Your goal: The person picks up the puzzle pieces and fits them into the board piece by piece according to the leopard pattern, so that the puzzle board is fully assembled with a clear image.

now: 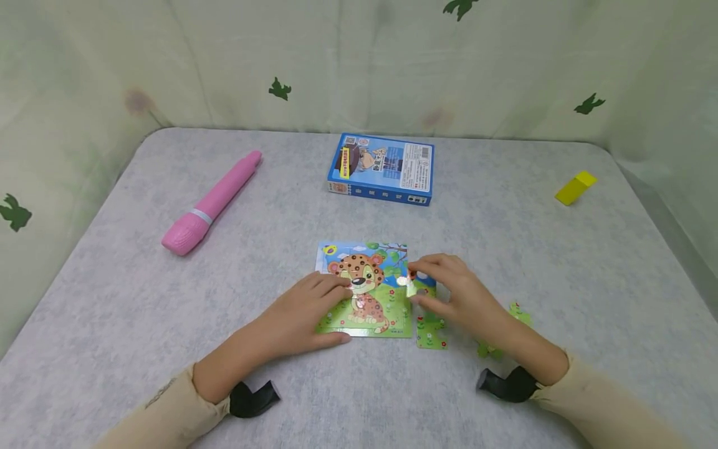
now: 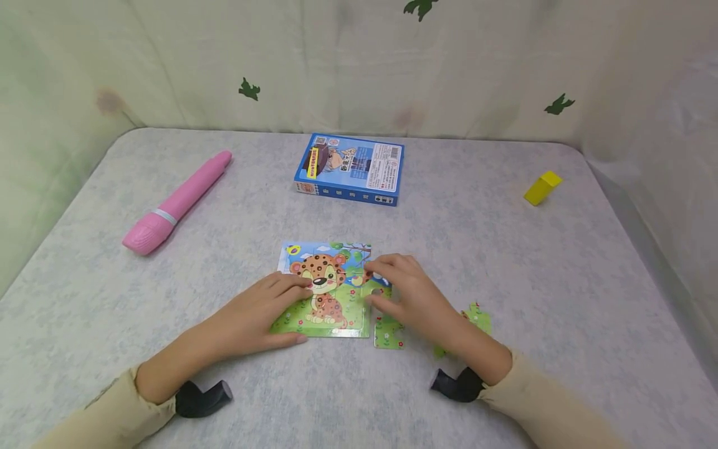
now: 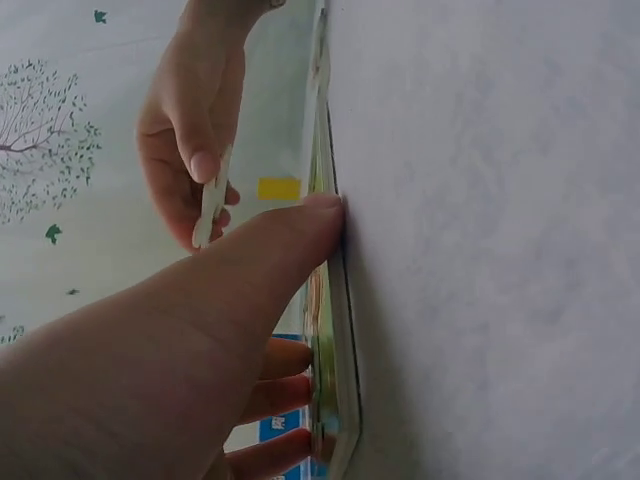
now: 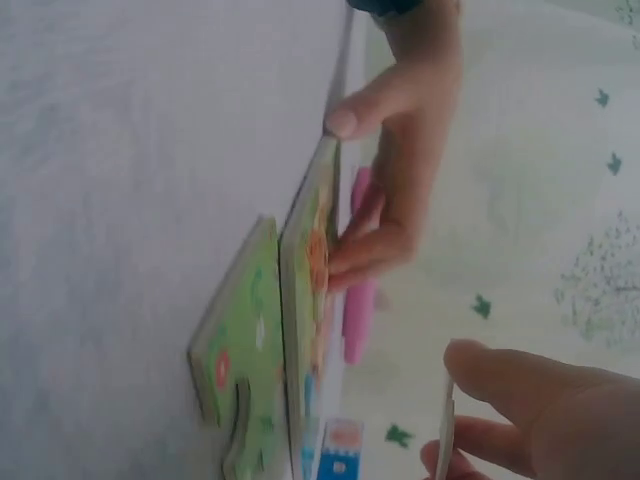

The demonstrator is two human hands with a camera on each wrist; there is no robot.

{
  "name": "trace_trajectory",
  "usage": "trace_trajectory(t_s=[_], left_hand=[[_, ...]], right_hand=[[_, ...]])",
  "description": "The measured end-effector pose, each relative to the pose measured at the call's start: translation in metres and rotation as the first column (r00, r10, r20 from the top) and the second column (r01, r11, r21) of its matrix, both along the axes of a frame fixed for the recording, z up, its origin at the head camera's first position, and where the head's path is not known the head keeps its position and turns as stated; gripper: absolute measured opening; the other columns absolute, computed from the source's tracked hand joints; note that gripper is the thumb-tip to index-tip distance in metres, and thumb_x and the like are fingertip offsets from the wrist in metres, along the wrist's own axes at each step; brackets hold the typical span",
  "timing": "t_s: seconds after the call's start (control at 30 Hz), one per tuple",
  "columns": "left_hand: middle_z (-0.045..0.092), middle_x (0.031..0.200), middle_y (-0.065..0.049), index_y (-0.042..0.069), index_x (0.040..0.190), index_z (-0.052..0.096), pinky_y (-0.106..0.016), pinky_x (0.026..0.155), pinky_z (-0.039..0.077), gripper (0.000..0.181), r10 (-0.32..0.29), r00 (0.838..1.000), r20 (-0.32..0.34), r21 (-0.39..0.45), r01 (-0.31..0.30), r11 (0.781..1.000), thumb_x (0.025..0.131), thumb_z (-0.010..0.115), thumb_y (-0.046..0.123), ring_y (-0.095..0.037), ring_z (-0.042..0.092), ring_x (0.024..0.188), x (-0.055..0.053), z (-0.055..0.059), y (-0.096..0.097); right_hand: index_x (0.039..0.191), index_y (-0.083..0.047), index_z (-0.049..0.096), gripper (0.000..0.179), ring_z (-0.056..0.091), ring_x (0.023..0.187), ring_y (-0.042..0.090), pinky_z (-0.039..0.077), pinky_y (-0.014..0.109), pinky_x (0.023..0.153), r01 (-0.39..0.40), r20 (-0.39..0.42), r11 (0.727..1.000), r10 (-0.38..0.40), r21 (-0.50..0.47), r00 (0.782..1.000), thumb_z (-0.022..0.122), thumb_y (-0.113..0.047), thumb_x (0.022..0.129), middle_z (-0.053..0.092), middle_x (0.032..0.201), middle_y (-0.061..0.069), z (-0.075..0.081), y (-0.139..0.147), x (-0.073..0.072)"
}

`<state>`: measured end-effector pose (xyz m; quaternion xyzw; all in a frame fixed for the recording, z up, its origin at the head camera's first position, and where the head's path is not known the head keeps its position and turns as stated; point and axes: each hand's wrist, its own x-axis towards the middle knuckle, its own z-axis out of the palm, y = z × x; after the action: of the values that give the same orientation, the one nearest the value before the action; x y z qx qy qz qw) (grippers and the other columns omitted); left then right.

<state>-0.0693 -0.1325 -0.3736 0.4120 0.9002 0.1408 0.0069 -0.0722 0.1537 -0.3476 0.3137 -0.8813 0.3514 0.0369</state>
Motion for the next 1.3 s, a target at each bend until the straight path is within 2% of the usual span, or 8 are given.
trace_trajectory(t_s=[0.13,0.27,0.53,0.73,0.9,1.03,1.13,1.3], left_hand=[[0.045,0.121,-0.002,0.013,0.132,0.043,-0.039,0.095,0.030,0.071,-0.003,1.000,-0.024,-0.061,0.001,0.998,0.078,0.056,0.058,-0.021,0.040,0.109,-0.002,0.004,0.006],[0.043,0.114,0.000,0.023,0.140,0.033,-0.041,0.085,0.034,0.077,0.009,1.000,-0.029,-0.107,-0.012,0.994,0.077,0.053,0.063,-0.021,0.040,0.101,-0.004,0.007,0.010],[0.040,0.105,-0.001,0.030,0.141,0.029,-0.034,0.072,0.033,0.081,0.000,0.998,-0.070,-0.147,-0.011,0.989,0.074,0.051,0.069,-0.018,0.037,0.087,-0.007,0.010,0.013],[0.037,0.113,-0.004,0.029,0.139,0.034,-0.036,0.075,0.033,0.078,0.000,0.998,-0.057,-0.175,-0.010,0.984,0.074,0.052,0.068,-0.020,0.036,0.092,-0.008,0.012,0.013],[0.035,0.119,-0.005,0.028,0.140,0.033,-0.041,0.084,0.032,0.079,0.024,1.000,-0.016,-0.166,-0.026,0.986,0.074,0.053,0.067,-0.022,0.035,0.101,-0.007,0.013,0.013],[0.035,0.119,-0.005,0.026,0.139,0.036,-0.044,0.089,0.030,0.078,0.058,0.998,0.012,-0.128,-0.056,0.990,0.074,0.056,0.064,-0.023,0.035,0.103,-0.005,0.010,0.014],[0.035,0.123,-0.006,0.018,0.141,0.031,-0.044,0.093,0.028,0.086,0.094,0.995,0.029,-0.098,-0.090,0.991,0.073,0.057,0.064,-0.025,0.035,0.108,-0.001,0.006,0.013],[0.025,0.139,-0.013,0.004,0.142,0.019,-0.043,0.100,0.021,0.100,0.137,0.990,0.031,-0.040,-0.136,0.990,0.073,0.054,0.067,-0.027,0.025,0.124,0.005,0.002,0.006]], right_hand=[[0.118,-0.004,0.058,0.043,0.044,0.107,0.022,0.041,0.037,0.086,-0.021,0.066,0.998,0.017,0.066,0.998,0.070,-0.019,0.079,0.053,0.115,0.006,-0.008,-0.019,-0.004],[0.120,-0.007,0.058,0.043,0.044,0.107,0.020,0.041,0.036,0.086,-0.024,0.126,0.987,0.004,0.156,0.992,0.068,-0.023,0.082,0.053,0.114,0.005,-0.015,-0.031,-0.009],[0.119,-0.007,0.059,0.043,0.045,0.103,0.019,0.040,0.034,0.085,-0.028,0.077,0.984,0.015,0.173,0.997,0.069,-0.022,0.080,0.054,0.111,0.004,-0.022,-0.041,-0.018],[0.120,-0.010,0.059,0.046,0.044,0.096,0.018,0.036,0.035,0.081,-0.047,0.062,0.977,0.034,0.209,0.997,0.069,-0.029,0.079,0.052,0.109,0.001,-0.021,-0.041,-0.022],[0.133,-0.017,0.046,0.059,0.038,0.105,0.020,0.030,0.041,0.088,-0.127,0.164,0.957,0.086,0.261,0.983,0.063,-0.040,0.082,0.043,0.121,0.002,-0.017,-0.034,-0.023],[0.140,-0.017,0.034,0.067,0.027,0.123,0.026,0.025,0.050,0.097,-0.157,0.302,0.975,0.103,0.160,0.948,0.062,-0.039,0.083,0.030,0.135,0.008,-0.016,-0.023,-0.020],[0.140,-0.015,0.030,0.069,0.023,0.128,0.026,0.027,0.052,0.096,-0.118,0.361,0.993,0.099,0.029,0.927,0.064,-0.035,0.083,0.024,0.140,0.010,-0.014,-0.013,-0.014],[0.140,-0.015,0.029,0.073,0.025,0.126,0.022,0.030,0.050,0.095,-0.055,0.336,0.998,0.064,-0.038,0.940,0.068,-0.032,0.080,0.025,0.140,0.004,-0.005,0.005,0.005]])
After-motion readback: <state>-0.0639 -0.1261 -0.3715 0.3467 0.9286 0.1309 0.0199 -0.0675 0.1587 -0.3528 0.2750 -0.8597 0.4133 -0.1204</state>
